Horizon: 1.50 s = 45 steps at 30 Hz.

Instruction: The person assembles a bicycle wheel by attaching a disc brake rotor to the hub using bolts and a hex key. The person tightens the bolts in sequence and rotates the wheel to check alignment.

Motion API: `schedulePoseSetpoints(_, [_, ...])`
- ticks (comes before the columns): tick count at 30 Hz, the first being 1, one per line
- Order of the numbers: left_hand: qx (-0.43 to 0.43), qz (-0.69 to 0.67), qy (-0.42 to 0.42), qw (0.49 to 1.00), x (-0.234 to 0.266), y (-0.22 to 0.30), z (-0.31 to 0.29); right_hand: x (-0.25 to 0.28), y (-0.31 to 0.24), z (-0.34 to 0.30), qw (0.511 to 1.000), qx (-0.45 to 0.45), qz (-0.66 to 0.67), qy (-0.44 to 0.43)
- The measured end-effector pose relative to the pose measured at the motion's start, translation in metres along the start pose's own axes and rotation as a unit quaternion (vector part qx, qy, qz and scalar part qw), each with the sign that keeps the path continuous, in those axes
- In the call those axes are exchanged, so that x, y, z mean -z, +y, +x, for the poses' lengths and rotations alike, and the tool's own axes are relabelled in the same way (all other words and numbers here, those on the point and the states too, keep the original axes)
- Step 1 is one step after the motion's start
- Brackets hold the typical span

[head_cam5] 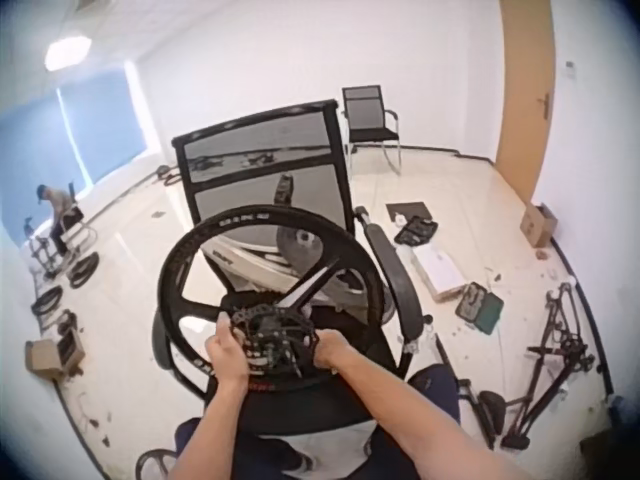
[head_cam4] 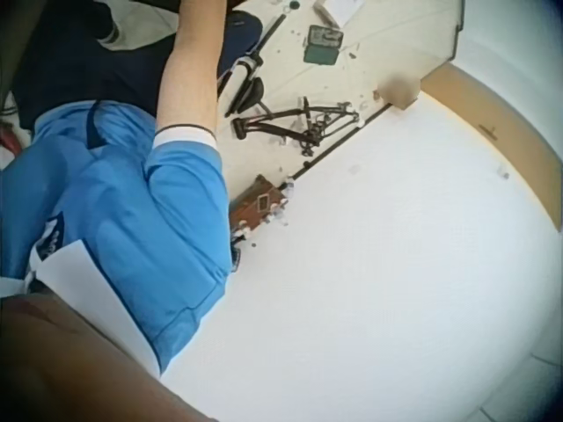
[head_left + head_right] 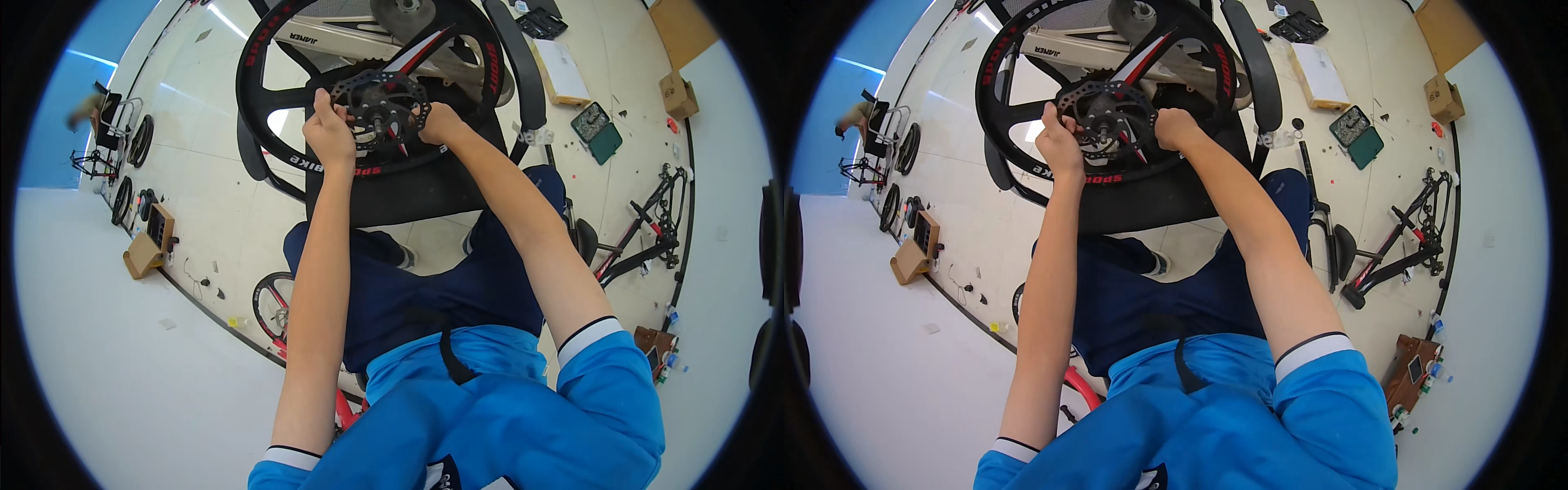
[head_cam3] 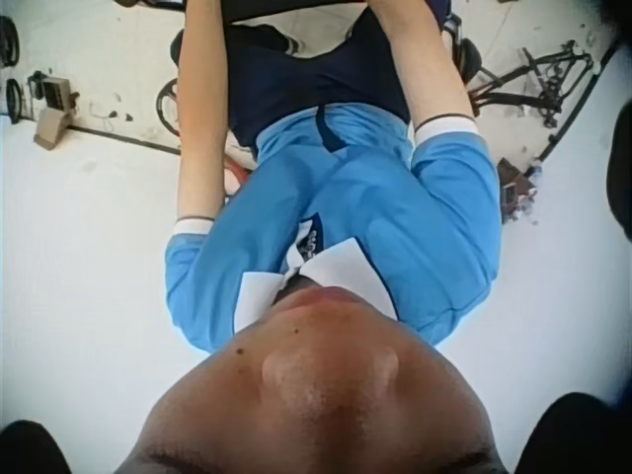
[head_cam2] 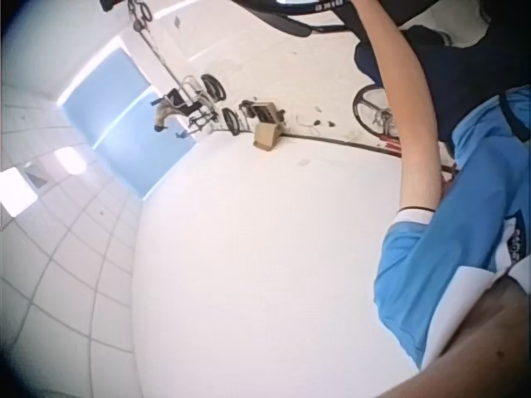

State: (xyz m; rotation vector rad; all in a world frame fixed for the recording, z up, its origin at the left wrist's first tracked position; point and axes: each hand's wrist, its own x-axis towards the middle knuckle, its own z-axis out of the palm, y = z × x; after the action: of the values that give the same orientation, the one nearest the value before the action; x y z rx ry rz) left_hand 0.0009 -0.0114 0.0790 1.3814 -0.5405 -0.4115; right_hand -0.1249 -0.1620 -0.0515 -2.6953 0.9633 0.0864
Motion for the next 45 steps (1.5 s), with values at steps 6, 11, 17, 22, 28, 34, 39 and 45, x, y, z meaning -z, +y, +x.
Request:
schedulePoseSetpoints(6, [0.076,0.025,0.002,0.997,0.003,0.003,0.016,0.023,-0.014,-0.017,0.996,0.053,-0.072,0.028])
schedulePoseSetpoints(11, [0.112,0.026,-0.006,0.993,-0.006,0.003,0.036,0.023,-0.012,-0.010,0.992,0.088,-0.088,0.021])
schedulePoseSetpoints(17, [0.113,0.017,-0.010,0.993,-0.003,-0.007,0.048,0.027,-0.014,-0.027,0.998,0.062,-0.016,0.016])
schedulePoseSetpoints(22, [0.125,0.012,-0.010,0.992,-0.003,-0.011,0.050,0.027,-0.014,-0.030,1.000,0.021,0.012,0.007])
schedulePoseSetpoints(28, [0.074,-0.174,0.073,0.979,0.045,-0.038,0.033,0.023,-0.015,-0.027,0.990,-0.008,0.135,0.041])
schedulePoseSetpoints(34, [0.083,-0.147,0.085,0.982,0.120,-0.082,-0.062,0.034,-0.014,-0.039,0.933,-0.026,0.330,0.140])
schedulePoseSetpoints(39, [0.140,-0.112,0.074,0.981,0.144,-0.119,-0.135,0.045,0.004,-0.037,0.726,-0.080,0.660,0.174])
schedulePoseSetpoints(45, [0.124,-0.042,-0.039,0.991,0.131,-0.122,-0.133,0.034,-0.012,-0.096,0.580,-0.109,0.789,0.171])
